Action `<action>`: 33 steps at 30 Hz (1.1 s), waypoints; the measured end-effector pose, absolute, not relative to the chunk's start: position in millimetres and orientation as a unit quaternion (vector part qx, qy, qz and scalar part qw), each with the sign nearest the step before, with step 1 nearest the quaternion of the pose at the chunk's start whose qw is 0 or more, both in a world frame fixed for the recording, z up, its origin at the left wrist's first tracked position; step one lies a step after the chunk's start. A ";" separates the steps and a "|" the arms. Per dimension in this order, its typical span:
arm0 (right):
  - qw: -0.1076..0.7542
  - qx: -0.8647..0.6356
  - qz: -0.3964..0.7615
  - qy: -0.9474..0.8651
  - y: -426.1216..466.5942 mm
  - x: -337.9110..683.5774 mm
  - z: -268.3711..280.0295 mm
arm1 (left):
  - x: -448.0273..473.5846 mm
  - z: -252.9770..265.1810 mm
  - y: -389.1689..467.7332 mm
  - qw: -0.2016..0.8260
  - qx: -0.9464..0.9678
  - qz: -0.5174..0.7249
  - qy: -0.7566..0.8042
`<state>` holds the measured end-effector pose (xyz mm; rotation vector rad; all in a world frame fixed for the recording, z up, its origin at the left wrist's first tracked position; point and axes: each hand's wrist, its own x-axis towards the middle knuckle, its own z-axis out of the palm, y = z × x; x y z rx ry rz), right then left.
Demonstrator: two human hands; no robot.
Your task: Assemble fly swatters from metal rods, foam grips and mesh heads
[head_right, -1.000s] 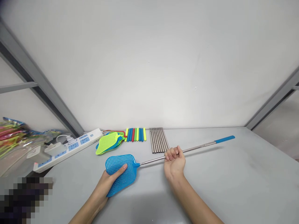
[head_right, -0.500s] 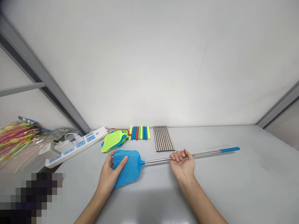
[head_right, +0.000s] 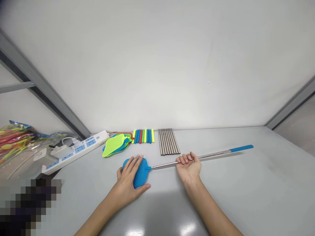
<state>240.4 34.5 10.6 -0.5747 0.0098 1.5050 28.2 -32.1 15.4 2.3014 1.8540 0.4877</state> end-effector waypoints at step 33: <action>0.742 -0.275 0.611 0.000 28.6 225.8 5.2 | 31.9 5.1 -21.2 0.030 0.785 0.169 0.595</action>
